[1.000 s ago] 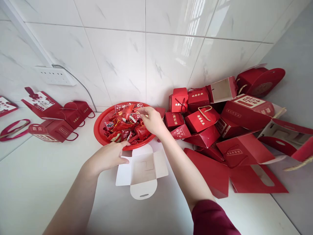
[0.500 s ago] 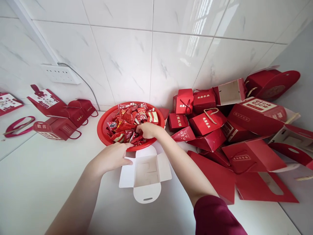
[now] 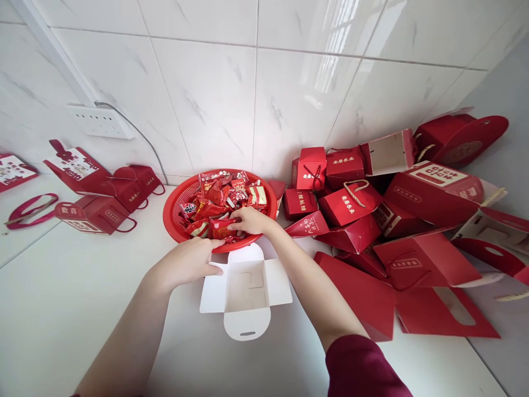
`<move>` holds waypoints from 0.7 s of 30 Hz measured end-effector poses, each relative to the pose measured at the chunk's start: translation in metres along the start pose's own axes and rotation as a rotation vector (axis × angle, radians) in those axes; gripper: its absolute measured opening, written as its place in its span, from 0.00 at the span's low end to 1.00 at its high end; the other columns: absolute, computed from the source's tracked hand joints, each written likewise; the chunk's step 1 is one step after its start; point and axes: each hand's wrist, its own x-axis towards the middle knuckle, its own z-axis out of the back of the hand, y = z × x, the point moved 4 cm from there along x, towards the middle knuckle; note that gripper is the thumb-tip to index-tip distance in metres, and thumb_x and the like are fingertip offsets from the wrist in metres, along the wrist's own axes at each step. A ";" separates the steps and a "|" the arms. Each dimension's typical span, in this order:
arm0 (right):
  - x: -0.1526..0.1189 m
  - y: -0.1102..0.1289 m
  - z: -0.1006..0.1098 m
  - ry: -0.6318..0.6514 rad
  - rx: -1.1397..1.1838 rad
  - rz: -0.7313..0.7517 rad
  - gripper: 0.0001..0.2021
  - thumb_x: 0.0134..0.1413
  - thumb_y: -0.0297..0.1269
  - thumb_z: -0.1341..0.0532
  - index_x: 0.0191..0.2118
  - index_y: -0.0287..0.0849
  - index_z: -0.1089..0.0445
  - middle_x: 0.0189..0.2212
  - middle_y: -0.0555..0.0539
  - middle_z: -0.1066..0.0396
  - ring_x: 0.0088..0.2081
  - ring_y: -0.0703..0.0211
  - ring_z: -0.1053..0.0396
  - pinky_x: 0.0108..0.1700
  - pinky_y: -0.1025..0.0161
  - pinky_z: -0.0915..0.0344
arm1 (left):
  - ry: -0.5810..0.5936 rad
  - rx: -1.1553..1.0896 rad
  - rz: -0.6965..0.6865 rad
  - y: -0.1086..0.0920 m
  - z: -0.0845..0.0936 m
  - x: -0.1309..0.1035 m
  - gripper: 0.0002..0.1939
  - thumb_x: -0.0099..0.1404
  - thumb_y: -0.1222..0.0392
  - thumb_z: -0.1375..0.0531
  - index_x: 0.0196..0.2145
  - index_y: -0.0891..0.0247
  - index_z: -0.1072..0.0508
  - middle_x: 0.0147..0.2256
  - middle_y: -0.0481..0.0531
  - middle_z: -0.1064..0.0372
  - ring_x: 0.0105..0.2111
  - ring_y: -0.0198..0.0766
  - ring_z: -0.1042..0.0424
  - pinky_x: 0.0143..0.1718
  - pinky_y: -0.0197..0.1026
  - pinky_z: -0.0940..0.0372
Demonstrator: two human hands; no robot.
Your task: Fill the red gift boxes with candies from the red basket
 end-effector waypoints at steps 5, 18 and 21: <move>-0.005 0.000 0.002 -0.069 0.161 0.029 0.10 0.61 0.41 0.40 0.40 0.39 0.30 0.28 0.49 0.24 0.32 0.57 0.23 0.36 0.64 0.28 | 0.010 0.022 -0.006 0.000 0.000 0.001 0.21 0.56 0.53 0.39 0.48 0.59 0.26 0.31 0.54 0.27 0.33 0.49 0.28 0.24 0.41 0.48; 0.003 0.004 -0.003 -0.121 0.167 0.046 0.10 0.59 0.24 0.46 0.40 0.37 0.28 0.39 0.45 0.22 0.39 0.62 0.23 0.43 0.66 0.29 | 0.028 0.005 0.000 0.004 -0.003 0.003 0.30 0.55 0.51 0.39 0.55 0.60 0.29 0.26 0.51 0.30 0.29 0.46 0.30 0.24 0.40 0.51; 0.007 0.001 -0.007 -0.117 0.045 0.003 0.11 0.56 0.21 0.45 0.36 0.39 0.27 0.34 0.48 0.22 0.35 0.62 0.24 0.41 0.67 0.31 | 0.018 0.010 -0.001 0.005 -0.003 0.003 0.29 0.55 0.50 0.39 0.54 0.61 0.29 0.25 0.51 0.32 0.29 0.46 0.31 0.24 0.39 0.52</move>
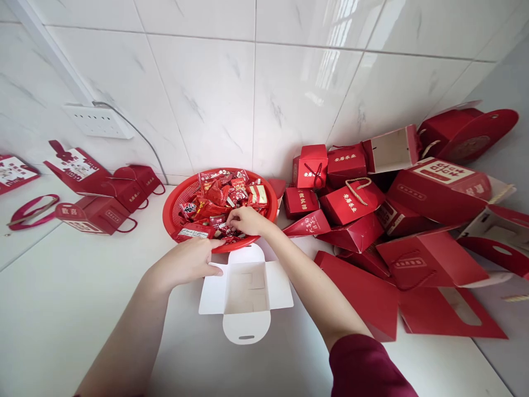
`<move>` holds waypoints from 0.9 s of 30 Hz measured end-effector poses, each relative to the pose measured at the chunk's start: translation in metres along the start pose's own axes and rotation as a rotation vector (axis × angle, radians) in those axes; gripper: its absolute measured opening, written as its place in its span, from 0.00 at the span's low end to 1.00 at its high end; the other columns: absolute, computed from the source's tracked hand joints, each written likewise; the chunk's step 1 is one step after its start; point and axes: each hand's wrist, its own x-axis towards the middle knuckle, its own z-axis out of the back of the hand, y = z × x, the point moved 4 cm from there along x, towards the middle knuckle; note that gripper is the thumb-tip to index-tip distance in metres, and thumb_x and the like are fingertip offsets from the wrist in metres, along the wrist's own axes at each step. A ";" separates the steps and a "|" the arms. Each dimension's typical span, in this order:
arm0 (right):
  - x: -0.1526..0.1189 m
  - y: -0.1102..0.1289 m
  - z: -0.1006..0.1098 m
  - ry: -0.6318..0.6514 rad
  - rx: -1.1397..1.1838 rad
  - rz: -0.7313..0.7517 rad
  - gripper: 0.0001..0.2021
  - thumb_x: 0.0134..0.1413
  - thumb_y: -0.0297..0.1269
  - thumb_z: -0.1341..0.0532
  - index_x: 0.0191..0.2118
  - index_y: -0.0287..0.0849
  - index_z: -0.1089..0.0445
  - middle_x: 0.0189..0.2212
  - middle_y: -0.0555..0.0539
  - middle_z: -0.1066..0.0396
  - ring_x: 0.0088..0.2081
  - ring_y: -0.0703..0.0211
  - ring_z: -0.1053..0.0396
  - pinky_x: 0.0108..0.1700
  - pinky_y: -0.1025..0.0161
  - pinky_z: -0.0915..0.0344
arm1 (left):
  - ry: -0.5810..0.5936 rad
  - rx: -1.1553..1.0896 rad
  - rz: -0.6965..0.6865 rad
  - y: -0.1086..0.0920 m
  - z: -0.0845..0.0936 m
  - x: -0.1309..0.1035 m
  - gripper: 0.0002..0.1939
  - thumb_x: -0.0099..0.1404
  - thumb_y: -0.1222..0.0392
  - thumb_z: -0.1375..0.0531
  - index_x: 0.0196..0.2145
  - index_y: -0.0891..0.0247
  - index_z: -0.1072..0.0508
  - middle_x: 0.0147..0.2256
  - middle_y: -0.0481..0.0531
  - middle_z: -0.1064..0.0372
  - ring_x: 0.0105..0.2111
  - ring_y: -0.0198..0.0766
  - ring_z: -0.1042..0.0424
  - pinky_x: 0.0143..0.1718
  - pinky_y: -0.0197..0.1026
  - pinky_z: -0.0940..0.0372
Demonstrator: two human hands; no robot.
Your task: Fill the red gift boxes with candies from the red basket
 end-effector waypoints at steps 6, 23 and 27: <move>0.005 0.002 -0.005 -0.058 -0.292 -0.100 0.12 0.48 0.20 0.40 0.39 0.37 0.31 0.35 0.41 0.24 0.36 0.53 0.27 0.35 0.64 0.36 | -0.004 -0.002 -0.015 -0.001 0.001 0.000 0.25 0.54 0.52 0.38 0.50 0.60 0.26 0.26 0.51 0.31 0.30 0.46 0.30 0.25 0.39 0.50; 0.009 0.005 -0.011 -0.004 -0.013 0.072 0.11 0.48 0.33 0.32 0.37 0.42 0.33 0.26 0.53 0.28 0.28 0.60 0.30 0.32 0.67 0.39 | -0.746 -0.023 0.050 0.034 0.033 0.020 0.12 0.66 0.52 0.44 0.37 0.58 0.24 0.35 0.51 0.26 0.37 0.43 0.28 0.36 0.42 0.37; 0.009 -0.004 0.002 -0.206 0.239 0.085 0.12 0.55 0.42 0.37 0.39 0.45 0.39 0.24 0.56 0.29 0.26 0.60 0.28 0.32 0.64 0.33 | -0.636 -0.008 0.140 0.060 0.022 0.044 0.12 0.63 0.50 0.40 0.39 0.58 0.23 0.42 0.54 0.28 0.42 0.47 0.28 0.40 0.45 0.35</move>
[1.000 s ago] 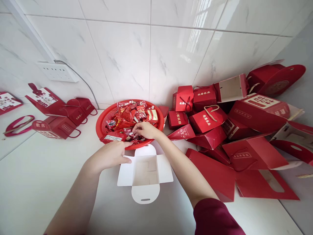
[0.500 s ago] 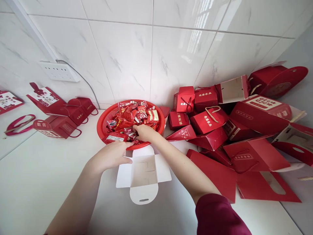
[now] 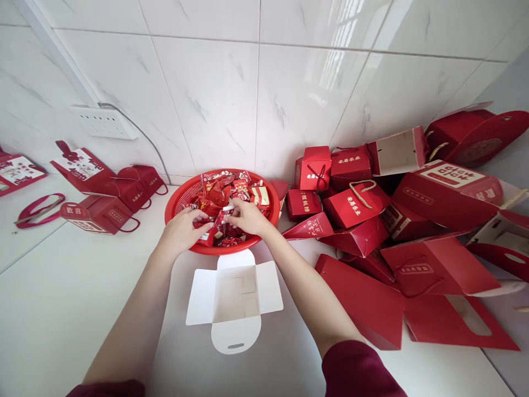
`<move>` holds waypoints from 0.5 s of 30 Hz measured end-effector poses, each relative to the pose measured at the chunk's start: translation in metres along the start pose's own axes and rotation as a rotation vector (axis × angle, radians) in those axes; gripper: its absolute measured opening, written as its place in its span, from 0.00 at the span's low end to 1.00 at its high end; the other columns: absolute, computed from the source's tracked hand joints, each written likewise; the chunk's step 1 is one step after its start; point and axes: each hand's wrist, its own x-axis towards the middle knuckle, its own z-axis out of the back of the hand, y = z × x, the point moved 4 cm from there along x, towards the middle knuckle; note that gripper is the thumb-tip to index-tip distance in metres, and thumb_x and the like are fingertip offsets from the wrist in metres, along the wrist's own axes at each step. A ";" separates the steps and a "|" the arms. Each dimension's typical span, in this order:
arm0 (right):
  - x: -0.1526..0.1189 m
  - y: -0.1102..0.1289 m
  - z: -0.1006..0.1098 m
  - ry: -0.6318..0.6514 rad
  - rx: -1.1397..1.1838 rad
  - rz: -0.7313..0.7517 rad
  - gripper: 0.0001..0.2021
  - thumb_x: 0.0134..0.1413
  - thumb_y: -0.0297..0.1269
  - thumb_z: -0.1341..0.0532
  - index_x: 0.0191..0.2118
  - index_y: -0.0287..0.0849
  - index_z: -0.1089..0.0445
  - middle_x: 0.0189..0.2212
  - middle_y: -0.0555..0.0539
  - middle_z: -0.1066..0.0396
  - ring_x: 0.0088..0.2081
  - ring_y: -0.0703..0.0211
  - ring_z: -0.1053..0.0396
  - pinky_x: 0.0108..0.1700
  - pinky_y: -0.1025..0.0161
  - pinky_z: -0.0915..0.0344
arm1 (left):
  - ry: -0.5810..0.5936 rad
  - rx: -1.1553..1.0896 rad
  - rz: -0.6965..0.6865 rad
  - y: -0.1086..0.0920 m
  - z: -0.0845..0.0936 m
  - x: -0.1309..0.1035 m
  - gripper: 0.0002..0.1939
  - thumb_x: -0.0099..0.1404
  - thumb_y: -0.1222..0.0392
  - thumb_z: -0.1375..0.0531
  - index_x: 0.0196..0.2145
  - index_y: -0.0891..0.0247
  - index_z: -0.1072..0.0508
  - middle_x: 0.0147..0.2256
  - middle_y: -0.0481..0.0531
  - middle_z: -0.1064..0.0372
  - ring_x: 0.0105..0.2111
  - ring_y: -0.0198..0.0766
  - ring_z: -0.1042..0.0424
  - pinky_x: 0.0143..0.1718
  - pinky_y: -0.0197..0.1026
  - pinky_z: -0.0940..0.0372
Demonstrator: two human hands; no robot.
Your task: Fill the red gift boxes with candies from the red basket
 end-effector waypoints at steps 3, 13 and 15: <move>0.002 -0.008 0.012 -0.207 0.154 -0.005 0.15 0.57 0.47 0.39 0.41 0.46 0.44 0.24 0.56 0.31 0.27 0.60 0.27 0.34 0.63 0.31 | 0.020 0.032 -0.042 -0.002 -0.010 0.002 0.13 0.62 0.52 0.38 0.44 0.54 0.22 0.43 0.53 0.29 0.44 0.48 0.28 0.40 0.46 0.34; 0.000 -0.001 0.008 -0.197 0.429 -0.005 0.20 0.49 0.51 0.34 0.40 0.45 0.38 0.28 0.50 0.25 0.34 0.57 0.23 0.40 0.58 0.26 | -0.231 -0.217 0.035 0.007 0.008 0.003 0.07 0.62 0.57 0.40 0.35 0.56 0.22 0.37 0.47 0.25 0.34 0.39 0.27 0.36 0.41 0.34; -0.001 0.001 0.009 -0.191 0.441 0.001 0.20 0.50 0.51 0.34 0.41 0.44 0.37 0.30 0.50 0.24 0.35 0.57 0.23 0.41 0.58 0.26 | -0.327 -0.346 0.127 0.017 0.018 0.001 0.07 0.63 0.56 0.40 0.37 0.59 0.24 0.34 0.48 0.26 0.33 0.37 0.27 0.38 0.40 0.33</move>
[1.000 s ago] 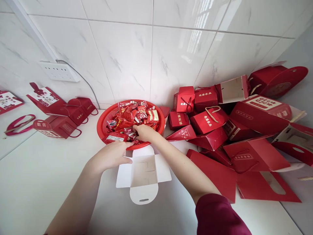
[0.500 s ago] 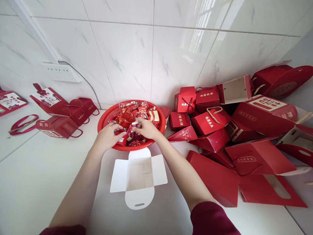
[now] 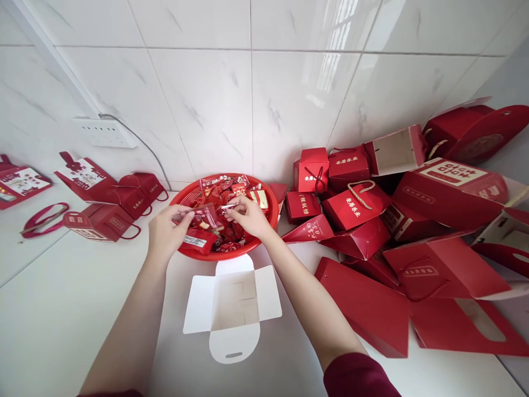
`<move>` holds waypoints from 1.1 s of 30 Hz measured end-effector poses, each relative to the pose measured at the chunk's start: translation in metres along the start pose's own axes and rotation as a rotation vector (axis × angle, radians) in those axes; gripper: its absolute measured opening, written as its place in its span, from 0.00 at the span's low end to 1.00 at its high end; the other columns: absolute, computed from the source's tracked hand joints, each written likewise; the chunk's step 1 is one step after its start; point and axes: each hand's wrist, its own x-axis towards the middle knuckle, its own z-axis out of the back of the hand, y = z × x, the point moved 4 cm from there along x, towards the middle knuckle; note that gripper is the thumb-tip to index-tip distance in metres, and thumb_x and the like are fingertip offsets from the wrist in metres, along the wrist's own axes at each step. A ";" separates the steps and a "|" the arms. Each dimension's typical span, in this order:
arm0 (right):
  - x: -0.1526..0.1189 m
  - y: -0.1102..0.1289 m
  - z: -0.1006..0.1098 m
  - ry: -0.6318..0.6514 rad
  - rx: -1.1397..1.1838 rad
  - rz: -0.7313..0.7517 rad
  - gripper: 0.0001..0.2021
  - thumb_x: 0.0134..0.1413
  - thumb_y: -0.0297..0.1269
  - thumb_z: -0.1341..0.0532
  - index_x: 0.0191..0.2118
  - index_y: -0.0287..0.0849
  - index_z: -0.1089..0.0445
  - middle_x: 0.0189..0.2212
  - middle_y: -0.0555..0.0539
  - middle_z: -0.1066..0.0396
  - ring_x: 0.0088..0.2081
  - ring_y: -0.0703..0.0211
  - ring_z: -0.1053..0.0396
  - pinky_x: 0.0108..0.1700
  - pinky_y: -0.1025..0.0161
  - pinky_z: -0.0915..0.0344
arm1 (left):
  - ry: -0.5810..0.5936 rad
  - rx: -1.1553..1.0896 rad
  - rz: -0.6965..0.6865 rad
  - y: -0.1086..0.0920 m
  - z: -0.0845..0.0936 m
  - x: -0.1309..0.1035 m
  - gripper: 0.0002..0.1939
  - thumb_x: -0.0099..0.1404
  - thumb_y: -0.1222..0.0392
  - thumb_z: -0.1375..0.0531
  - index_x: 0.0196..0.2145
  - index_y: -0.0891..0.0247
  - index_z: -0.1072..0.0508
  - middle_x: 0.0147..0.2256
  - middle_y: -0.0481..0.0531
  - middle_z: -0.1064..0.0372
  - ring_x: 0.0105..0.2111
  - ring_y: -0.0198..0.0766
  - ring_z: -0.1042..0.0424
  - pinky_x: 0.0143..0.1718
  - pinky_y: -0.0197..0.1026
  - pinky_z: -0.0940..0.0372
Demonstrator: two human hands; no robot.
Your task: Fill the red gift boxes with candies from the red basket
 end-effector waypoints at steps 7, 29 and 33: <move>-0.002 0.001 -0.001 0.026 -0.029 -0.025 0.19 0.52 0.52 0.35 0.42 0.44 0.36 0.32 0.48 0.24 0.35 0.58 0.23 0.41 0.59 0.27 | -0.061 -0.134 0.110 0.020 0.015 0.005 0.12 0.70 0.55 0.48 0.47 0.62 0.34 0.39 0.52 0.26 0.33 0.35 0.24 0.42 0.41 0.29; -0.003 0.002 -0.011 0.146 -0.257 0.051 0.09 0.62 0.35 0.46 0.47 0.44 0.39 0.41 0.46 0.28 0.43 0.58 0.26 0.48 0.56 0.31 | 0.106 0.096 -0.251 -0.012 -0.016 -0.013 0.28 0.69 0.45 0.46 0.63 0.55 0.39 0.63 0.57 0.44 0.64 0.48 0.46 0.64 0.54 0.48; -0.004 -0.001 -0.017 0.278 -0.316 -0.025 0.01 0.59 0.30 0.44 0.36 0.42 0.36 0.36 0.48 0.27 0.41 0.59 0.26 0.47 0.58 0.30 | 0.315 0.221 -0.344 -0.012 -0.025 -0.014 0.26 0.63 0.43 0.39 0.57 0.50 0.30 0.65 0.53 0.48 0.67 0.54 0.53 0.65 0.59 0.52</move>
